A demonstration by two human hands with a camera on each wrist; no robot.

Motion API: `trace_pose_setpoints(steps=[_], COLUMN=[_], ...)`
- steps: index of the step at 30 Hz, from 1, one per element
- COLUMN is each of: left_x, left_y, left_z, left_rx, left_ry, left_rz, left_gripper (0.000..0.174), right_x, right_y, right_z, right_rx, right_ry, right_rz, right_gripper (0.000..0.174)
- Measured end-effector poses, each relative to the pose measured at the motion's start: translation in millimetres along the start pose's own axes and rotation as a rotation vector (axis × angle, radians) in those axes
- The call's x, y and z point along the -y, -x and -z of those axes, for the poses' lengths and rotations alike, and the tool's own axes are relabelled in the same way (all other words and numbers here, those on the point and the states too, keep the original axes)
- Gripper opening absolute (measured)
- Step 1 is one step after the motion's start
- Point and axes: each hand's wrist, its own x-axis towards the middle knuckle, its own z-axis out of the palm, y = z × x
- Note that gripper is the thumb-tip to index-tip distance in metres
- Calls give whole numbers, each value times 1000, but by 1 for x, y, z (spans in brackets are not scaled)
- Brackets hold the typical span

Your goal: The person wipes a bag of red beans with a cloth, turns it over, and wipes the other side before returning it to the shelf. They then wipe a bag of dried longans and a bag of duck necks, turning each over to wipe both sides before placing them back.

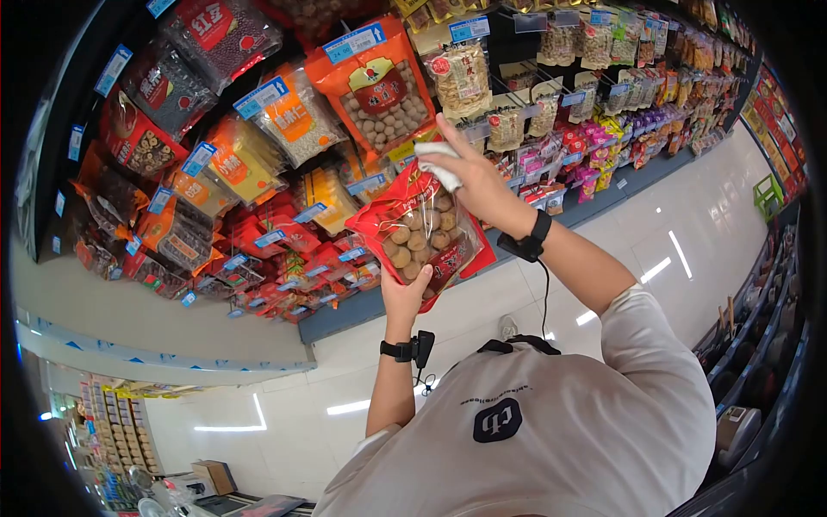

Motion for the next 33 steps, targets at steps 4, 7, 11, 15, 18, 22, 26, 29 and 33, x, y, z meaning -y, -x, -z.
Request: trace_pose_setpoints(steps=[4,7,11,15,18,22,26,29,33], left_x=[16,11,-2,5,14,17,24,-1,-6], left_y=[-1,-1,-2,-3,-6,-12,-16,-10,-18], left_z=[1,-5,3,-4,-2,5,-9,-6,0], left_rx=[16,9,49,71,59,85,92,71,25], left_ry=[57,92,141,252,404,380,316,391,489], left_rz=[11,17,7,23,216,144,-95,209,244], left_gripper=[72,69,68,66,65,65,55,65,62], right_x=[4,21,1,12,32,15,-8,6,23], right_y=[6,24,16,15,40,38,14,29,50], right_z=[-7,-23,-11,-9,-10,-18,-13,-9,3], right_rx=[-49,-40,-86,-126,48,-11,-101,46,118], right_ry=[-59,-86,-128,-373,-323,-285,-440,-332,-197], right_rz=[-145,-20,-46,-176,-185,-128,-287,-297,-108], right_gripper=[63,61,55,71,69,60,63,67,72])
